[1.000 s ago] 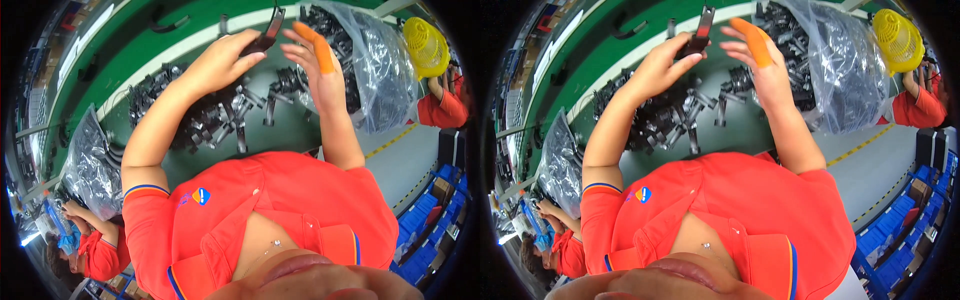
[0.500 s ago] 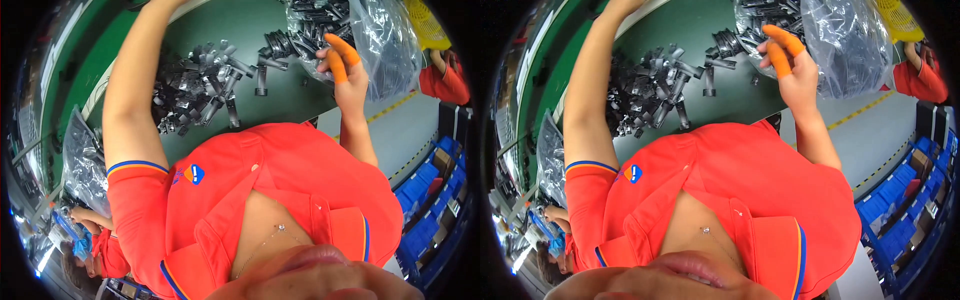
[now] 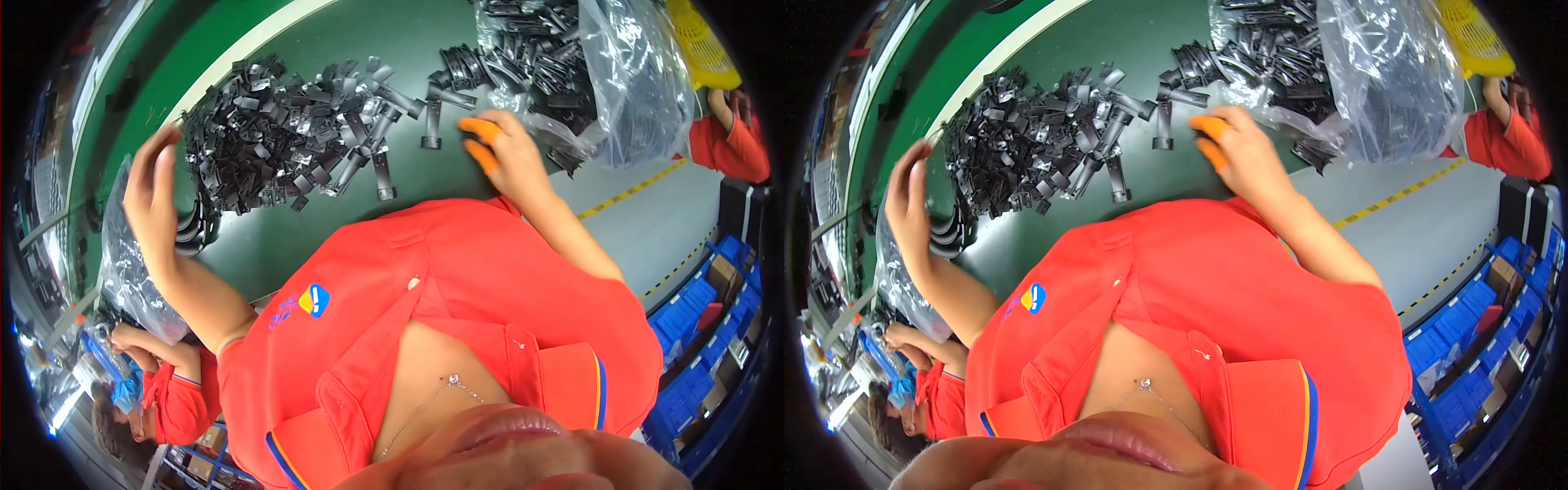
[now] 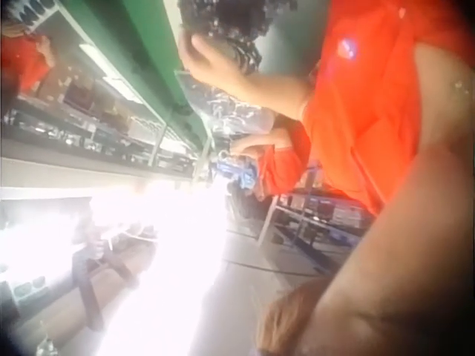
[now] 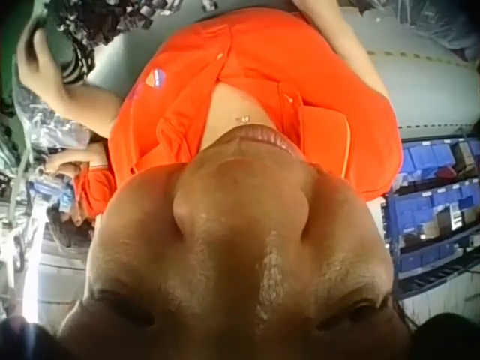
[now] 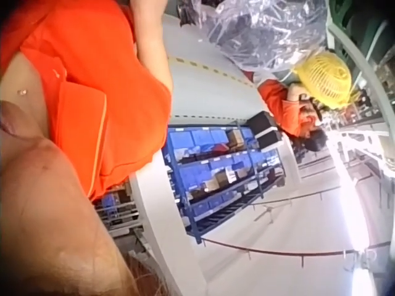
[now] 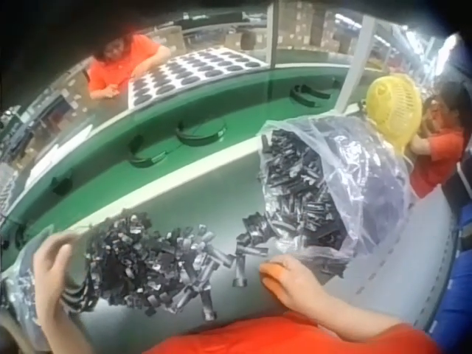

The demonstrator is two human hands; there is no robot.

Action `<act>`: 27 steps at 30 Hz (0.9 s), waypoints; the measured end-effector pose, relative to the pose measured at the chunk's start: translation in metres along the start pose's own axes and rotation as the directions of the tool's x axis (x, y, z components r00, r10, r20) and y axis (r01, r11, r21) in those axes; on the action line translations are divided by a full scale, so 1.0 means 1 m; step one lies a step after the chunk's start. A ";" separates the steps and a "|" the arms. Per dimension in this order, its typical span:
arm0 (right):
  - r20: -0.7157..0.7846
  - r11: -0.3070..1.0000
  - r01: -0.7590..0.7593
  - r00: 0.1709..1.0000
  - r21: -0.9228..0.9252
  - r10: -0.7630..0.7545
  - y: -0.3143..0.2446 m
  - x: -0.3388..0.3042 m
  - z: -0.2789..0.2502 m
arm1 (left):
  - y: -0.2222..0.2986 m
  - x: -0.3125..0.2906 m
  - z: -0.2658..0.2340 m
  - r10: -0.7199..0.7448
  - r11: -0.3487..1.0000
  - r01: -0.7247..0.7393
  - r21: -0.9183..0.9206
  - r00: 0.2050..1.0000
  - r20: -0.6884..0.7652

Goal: The person assembles plastic and metal components by hand, inserting the metal components into plastic casings on an assembly line.

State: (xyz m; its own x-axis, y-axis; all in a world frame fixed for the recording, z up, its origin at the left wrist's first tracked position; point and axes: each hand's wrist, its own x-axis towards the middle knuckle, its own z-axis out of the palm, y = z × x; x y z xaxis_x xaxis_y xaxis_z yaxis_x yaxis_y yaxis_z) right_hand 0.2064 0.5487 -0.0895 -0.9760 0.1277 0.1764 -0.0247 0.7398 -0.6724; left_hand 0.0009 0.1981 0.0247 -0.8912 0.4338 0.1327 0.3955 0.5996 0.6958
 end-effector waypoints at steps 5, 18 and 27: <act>-0.061 0.955 0.015 0.998 0.296 0.003 -0.031 0.012 0.020 | -0.042 -0.054 -0.014 -0.072 0.994 0.050 -0.094 0.966 -0.247; -0.134 0.971 -0.017 0.991 -0.239 -0.016 0.018 -0.069 -0.016 | 0.047 -0.050 0.122 0.556 0.828 -0.556 -0.070 0.800 0.225; 0.010 0.970 0.184 0.983 -0.161 -0.185 -0.005 -0.005 0.022 | 0.058 -0.049 0.200 0.634 0.625 -0.758 0.186 0.632 0.445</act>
State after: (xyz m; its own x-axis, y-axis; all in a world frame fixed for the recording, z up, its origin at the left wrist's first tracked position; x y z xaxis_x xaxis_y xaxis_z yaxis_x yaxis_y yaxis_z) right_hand 0.2064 0.5298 -0.1028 -0.9567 -0.0177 0.2906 -0.1688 0.8470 -0.5041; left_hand 0.1116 0.3461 -0.0828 -0.2133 0.9539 0.2110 0.9642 0.1707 0.2028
